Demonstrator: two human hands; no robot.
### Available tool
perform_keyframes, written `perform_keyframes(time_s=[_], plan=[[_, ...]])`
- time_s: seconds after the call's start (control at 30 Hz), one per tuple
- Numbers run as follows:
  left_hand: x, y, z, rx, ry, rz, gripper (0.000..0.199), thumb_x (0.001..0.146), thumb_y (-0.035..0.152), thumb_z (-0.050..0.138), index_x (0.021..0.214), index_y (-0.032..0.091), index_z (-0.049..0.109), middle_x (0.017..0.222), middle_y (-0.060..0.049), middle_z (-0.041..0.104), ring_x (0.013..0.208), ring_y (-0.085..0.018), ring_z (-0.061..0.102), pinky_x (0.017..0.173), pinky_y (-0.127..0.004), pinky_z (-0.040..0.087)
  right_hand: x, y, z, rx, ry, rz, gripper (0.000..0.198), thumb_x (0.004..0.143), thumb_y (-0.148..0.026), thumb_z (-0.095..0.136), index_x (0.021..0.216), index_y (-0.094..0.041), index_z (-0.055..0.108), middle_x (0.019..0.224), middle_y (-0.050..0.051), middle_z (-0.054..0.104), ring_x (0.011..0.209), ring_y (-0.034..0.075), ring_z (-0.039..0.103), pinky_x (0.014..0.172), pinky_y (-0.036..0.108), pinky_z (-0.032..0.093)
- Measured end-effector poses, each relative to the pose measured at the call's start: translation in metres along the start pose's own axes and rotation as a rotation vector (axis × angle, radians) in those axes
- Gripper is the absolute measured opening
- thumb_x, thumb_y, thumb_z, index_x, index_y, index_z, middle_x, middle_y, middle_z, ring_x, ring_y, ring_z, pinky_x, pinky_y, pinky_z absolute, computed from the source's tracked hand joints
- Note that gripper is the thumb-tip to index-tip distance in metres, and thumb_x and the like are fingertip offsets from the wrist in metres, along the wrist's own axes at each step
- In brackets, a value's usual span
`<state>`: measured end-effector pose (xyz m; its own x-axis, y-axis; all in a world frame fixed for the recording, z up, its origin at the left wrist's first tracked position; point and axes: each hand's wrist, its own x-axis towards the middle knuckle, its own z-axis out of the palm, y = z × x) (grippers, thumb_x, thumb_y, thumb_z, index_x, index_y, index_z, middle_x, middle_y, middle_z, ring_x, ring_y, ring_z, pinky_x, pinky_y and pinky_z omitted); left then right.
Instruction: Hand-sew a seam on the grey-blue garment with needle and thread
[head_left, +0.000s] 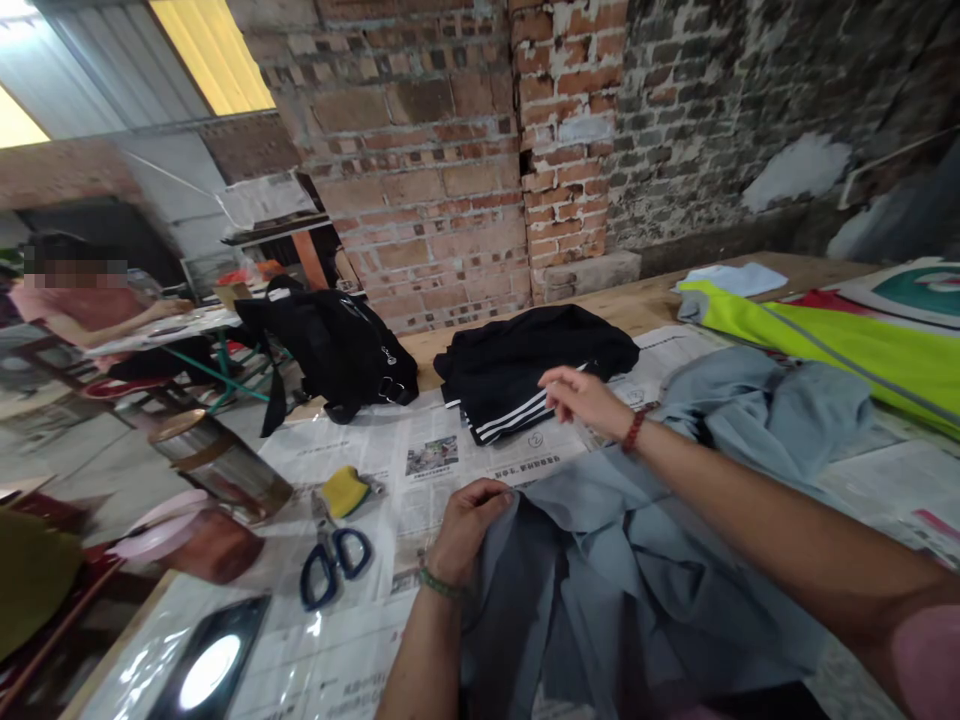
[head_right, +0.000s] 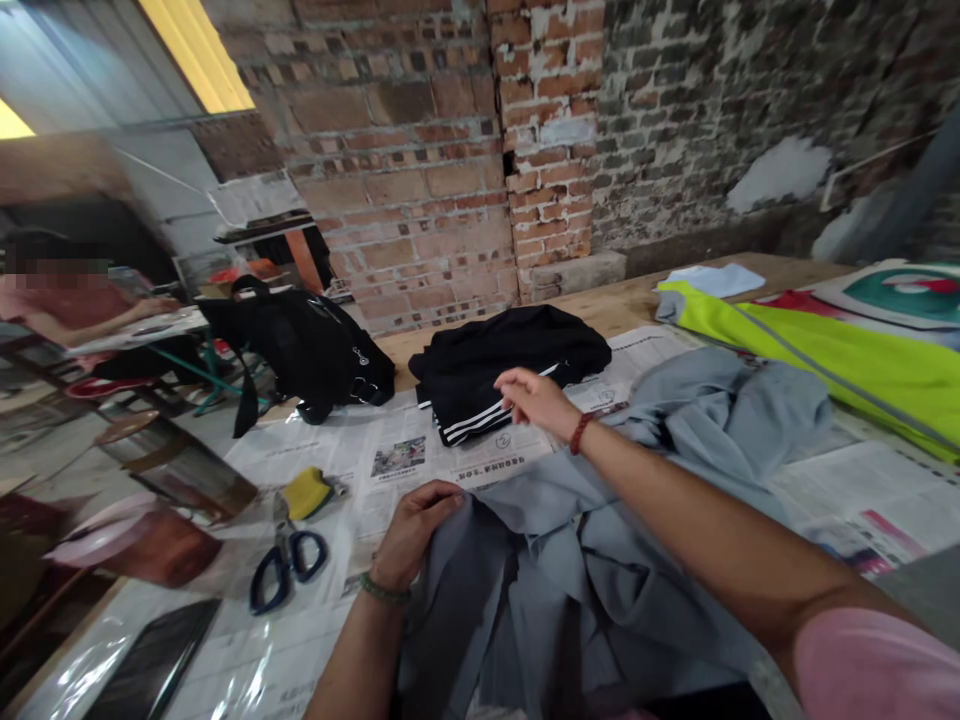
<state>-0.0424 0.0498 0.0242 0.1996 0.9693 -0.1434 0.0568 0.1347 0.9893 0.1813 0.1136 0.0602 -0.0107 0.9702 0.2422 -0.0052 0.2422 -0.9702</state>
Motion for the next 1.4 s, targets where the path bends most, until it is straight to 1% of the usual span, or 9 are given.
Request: perform_keyframes(time_s=[0.07, 0.2, 0.27, 0.4, 0.53, 0.83, 1.1, 1.27, 1.4], plan=[[0.000, 0.000, 0.000, 0.007, -0.008, -0.003, 0.012, 0.057, 0.025, 0.071, 0.065, 0.016, 0.068, 0.061, 0.001, 0.061, 0.056, -0.011, 0.050, 0.053, -0.020, 0.037, -0.014, 0.009, 0.009, -0.236, -0.158, -0.025, 0.014, 0.076, -0.017, 0.048, 0.084, -0.017, 0.060, 0.060, -0.004, 0.057, 0.042, 0.007, 0.050, 0.041, 0.018, 0.036], [0.001, 0.001, -0.002, 0.043, -0.023, 0.006, 0.012, 0.057, 0.023, 0.071, 0.065, 0.016, 0.067, 0.059, 0.001, 0.060, 0.055, -0.011, 0.049, 0.052, -0.019, 0.035, -0.034, 0.021, 0.021, -0.624, -0.379, -0.337, 0.023, 0.073, -0.005, 0.048, 0.079, -0.017, 0.066, 0.075, 0.003, 0.062, 0.070, 0.013, 0.058, 0.067, 0.024, 0.045], [0.001, 0.001, -0.004, 0.055, -0.034, 0.010, 0.012, 0.056, 0.021, 0.071, 0.066, 0.016, 0.067, 0.059, 0.002, 0.059, 0.055, -0.010, 0.048, 0.053, -0.019, 0.035, -0.038, 0.025, 0.024, -0.724, -0.457, -0.447, 0.026, 0.074, -0.003, 0.047, 0.083, -0.016, 0.067, 0.082, 0.006, 0.063, 0.079, 0.015, 0.057, 0.074, 0.026, 0.044], [0.001, 0.001, -0.004, 0.068, -0.049, 0.025, 0.011, 0.057, 0.022, 0.070, 0.065, 0.016, 0.066, 0.057, 0.003, 0.057, 0.054, -0.009, 0.046, 0.052, -0.019, 0.033, -0.038, 0.031, 0.026, -0.813, -0.515, -0.513, 0.026, 0.081, -0.008, 0.044, 0.090, -0.016, 0.066, 0.085, 0.008, 0.061, 0.080, 0.016, 0.056, 0.073, 0.026, 0.044], [0.001, 0.002, -0.003, 0.078, -0.043, 0.030, 0.011, 0.057, 0.023, 0.069, 0.063, 0.015, 0.065, 0.055, 0.003, 0.055, 0.052, -0.009, 0.044, 0.050, -0.019, 0.031, -0.036, 0.036, 0.029, -0.836, -0.550, -0.521, 0.026, 0.082, -0.010, 0.043, 0.091, -0.017, 0.066, 0.084, 0.007, 0.060, 0.079, 0.016, 0.056, 0.071, 0.025, 0.044], [0.001, -0.001, -0.004, 0.072, -0.063, 0.040, 0.009, 0.061, 0.024, 0.067, 0.064, 0.016, 0.065, 0.059, 0.002, 0.057, 0.056, -0.011, 0.047, 0.055, -0.020, 0.035, -0.043, 0.031, 0.033, -0.794, -0.627, -0.487, 0.028, 0.085, -0.011, 0.040, 0.093, -0.017, 0.066, 0.084, 0.007, 0.059, 0.078, 0.014, 0.056, 0.072, 0.024, 0.044], [0.002, -0.001, -0.003, 0.087, -0.089, 0.047, 0.010, 0.062, 0.026, 0.067, 0.065, 0.016, 0.066, 0.063, 0.001, 0.060, 0.060, -0.012, 0.049, 0.058, -0.021, 0.036, -0.045, 0.033, 0.035, -0.662, -0.632, -0.450, 0.033, 0.077, -0.004, 0.041, 0.092, -0.018, 0.066, 0.082, 0.005, 0.061, 0.078, 0.013, 0.056, 0.073, 0.024, 0.043], [0.000, 0.002, -0.002, 0.069, -0.089, 0.033, 0.012, 0.062, 0.028, 0.068, 0.066, 0.016, 0.067, 0.065, 0.000, 0.062, 0.062, -0.013, 0.050, 0.060, -0.021, 0.038, -0.046, 0.030, 0.036, -0.600, -0.614, -0.397, 0.036, 0.072, -0.001, 0.041, 0.089, -0.017, 0.067, 0.078, 0.003, 0.061, 0.071, 0.011, 0.056, 0.069, 0.023, 0.044], [-0.001, 0.002, -0.001, 0.048, -0.090, 0.029, 0.010, 0.062, 0.025, 0.068, 0.066, 0.016, 0.068, 0.064, 0.001, 0.061, 0.061, -0.011, 0.050, 0.061, -0.020, 0.037, -0.049, 0.026, 0.039, -0.549, -0.582, -0.329, 0.028, 0.076, -0.006, 0.042, 0.087, -0.016, 0.066, 0.078, 0.003, 0.062, 0.069, 0.011, 0.057, 0.068, 0.022, 0.044]])
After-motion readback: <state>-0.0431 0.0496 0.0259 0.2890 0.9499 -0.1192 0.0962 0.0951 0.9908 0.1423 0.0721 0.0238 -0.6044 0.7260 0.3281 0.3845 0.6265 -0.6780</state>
